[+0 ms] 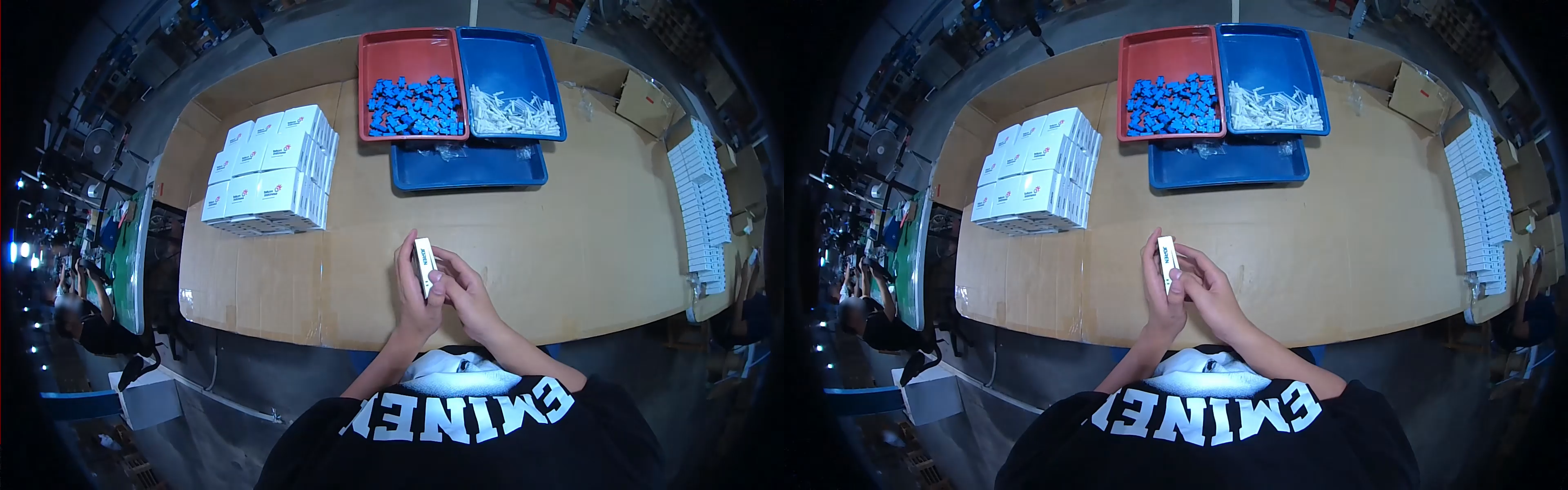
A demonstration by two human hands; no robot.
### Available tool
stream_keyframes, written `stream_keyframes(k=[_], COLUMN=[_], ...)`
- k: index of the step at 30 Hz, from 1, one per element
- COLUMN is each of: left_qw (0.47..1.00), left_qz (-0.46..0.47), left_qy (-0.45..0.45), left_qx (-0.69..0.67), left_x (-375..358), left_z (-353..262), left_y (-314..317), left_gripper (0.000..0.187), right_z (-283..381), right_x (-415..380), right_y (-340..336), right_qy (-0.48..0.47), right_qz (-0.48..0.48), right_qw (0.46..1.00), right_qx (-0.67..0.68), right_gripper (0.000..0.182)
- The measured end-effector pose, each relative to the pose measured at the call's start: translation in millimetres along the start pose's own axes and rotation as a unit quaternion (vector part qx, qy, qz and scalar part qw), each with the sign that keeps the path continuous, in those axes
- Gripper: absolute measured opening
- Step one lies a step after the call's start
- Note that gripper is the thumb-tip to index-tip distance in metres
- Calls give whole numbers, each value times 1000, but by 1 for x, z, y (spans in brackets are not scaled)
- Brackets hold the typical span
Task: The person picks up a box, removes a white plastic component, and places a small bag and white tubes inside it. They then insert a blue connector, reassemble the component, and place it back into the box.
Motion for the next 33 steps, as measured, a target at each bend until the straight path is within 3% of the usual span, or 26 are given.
stream_keyframes(k=[2, 15, 19, 22, 24, 28, 30, 31, 32, 33], left_qw=[997, 989, 990, 992, 992, 996, 988, 974, 974, 947], left_qz=[-35, -87, -76, -71, -70, -4, -6, -8, -7, -2], left_qy=[65, 81, 41, 24, 12, 45, -27, -73, -73, -151], left_qx=[28, -90, -110, -104, -101, -74, -152, -213, -213, -283], left_x=[-1, -9, -10, -10, -7, -5, -6, -8, -8, -8], left_z=[0, 12, 15, 21, 22, 7, 27, 31, 29, 35], left_y=[-5, -13, -14, -11, -10, -2, 0, 2, 2, 6], left_gripper=[80, 76, 83, 88, 93, 107, 97, 85, 85, 81], right_z=[1, -4, 0, -1, -4, -5, -3, -1, 19, 37], right_x=[-1, -7, -7, -6, -2, 1, 5, 3, -3, -12], right_y=[4, 8, 7, 6, 3, -15, -20, -21, -19, -11], right_qy=[-10, -90, -114, -94, -2, 38, -32, -33, -146, -254], right_qz=[-4, 12, 18, 17, 10, 9, 29, 28, -1, -30], right_qw=[1000, 989, 984, 989, 996, 998, 978, 978, 930, 852], right_qx=[-8, -120, -138, -116, -90, -45, -205, -205, -336, -457], right_gripper=[51, 50, 50, 48, 48, 50, 60, 60, 66, 72])
Point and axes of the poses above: each hand's wrist, its own x-axis towards the middle knuckle, its own y-axis out of the palm, z = x × y, the point moved 7 cm from there along x, towards the middle knuckle, and after that the axes turned 6 degrees about -x, right-handed, at the moved point
